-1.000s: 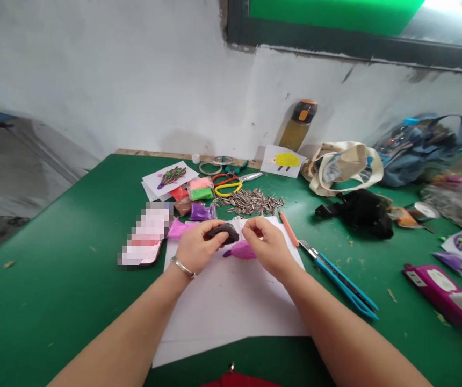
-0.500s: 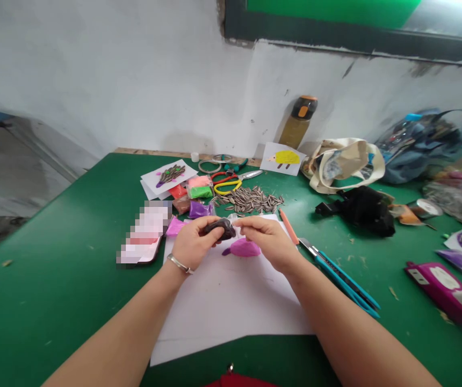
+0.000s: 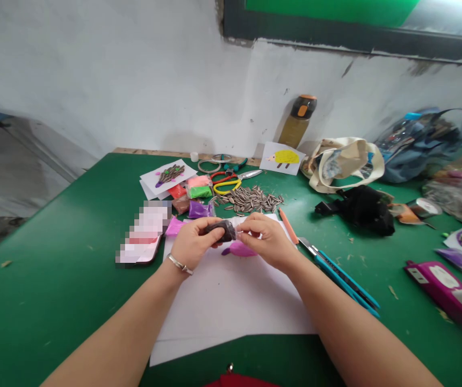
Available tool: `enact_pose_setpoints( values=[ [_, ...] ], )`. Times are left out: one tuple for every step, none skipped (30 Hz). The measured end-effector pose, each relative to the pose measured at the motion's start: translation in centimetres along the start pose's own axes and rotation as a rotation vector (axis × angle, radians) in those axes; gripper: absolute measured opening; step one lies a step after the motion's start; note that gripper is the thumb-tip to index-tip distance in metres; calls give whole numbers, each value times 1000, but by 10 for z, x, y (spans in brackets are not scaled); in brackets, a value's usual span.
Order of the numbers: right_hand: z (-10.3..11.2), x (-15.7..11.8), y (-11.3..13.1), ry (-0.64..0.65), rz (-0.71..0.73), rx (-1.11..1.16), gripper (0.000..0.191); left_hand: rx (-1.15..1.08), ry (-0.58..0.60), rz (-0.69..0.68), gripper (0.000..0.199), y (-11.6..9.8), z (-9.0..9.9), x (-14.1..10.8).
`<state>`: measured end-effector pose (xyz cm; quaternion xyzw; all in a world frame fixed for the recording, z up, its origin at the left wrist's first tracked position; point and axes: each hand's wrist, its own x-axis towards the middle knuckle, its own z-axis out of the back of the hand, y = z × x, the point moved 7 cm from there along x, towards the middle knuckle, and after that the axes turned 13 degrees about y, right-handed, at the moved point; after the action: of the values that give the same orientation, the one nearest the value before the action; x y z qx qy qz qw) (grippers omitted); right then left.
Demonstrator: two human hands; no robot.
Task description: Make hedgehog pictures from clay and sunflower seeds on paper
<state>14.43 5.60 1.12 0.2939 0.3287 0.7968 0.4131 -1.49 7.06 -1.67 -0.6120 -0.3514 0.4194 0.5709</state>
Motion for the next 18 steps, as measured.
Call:
enact_pose_setpoints(
  values=[
    [0,0,1,1,-1,-15,11,-9,-1,-4,31,1,0,0],
    [0,0,2,3,-4,-26,11,-19,0,-5,31,2,0,0],
    [0,0,3,5,-9,-33,10,-30,-1,-5,32,3,1,0],
    [0,0,3,5,-16,-34,10,-46,0,-2,32,4,1,0],
    [-1,0,3,6,-25,-31,9,-65,1,2,33,6,1,0],
    [-2,0,3,6,-34,-26,9,-86,4,8,33,7,0,0],
    [-3,0,3,4,-43,-20,8,-107,9,15,34,8,0,0],
    [-4,0,2,2,-53,-17,8,-122,16,23,34,9,-1,0],
    [-5,0,2,-1,-62,-19,8,-129,24,30,35,10,-2,0],
    [-6,0,1,-6,-74,-24,8,-129,33,36,35,11,-3,1],
    [-7,0,1,-11,-85,-33,8,-124,39,39,36,11,-4,1],
    [-7,1,0,-15,-95,-44,9,-116,42,40,37,10,-5,1],
    [-8,1,0,-18,-102,-56,10,-104,43,40,37,9,-6,0],
    [-9,1,0,-22,-107,-68,11,-92,41,38,37,8,-6,0],
    [-9,2,-1,-25,-108,-79,12,-81,41,38,37,7,-7,0],
    [-10,2,-1,-28,-108,-88,13,-71,42,39,36,7,-8,0],
    [-10,2,-1,-32,-109,-96,14,-62,44,41,36,6,-9,0],
    [-10,3,-1,-38,-112,-100,15,-57,48,44,35,6,-10,0]
  ],
)
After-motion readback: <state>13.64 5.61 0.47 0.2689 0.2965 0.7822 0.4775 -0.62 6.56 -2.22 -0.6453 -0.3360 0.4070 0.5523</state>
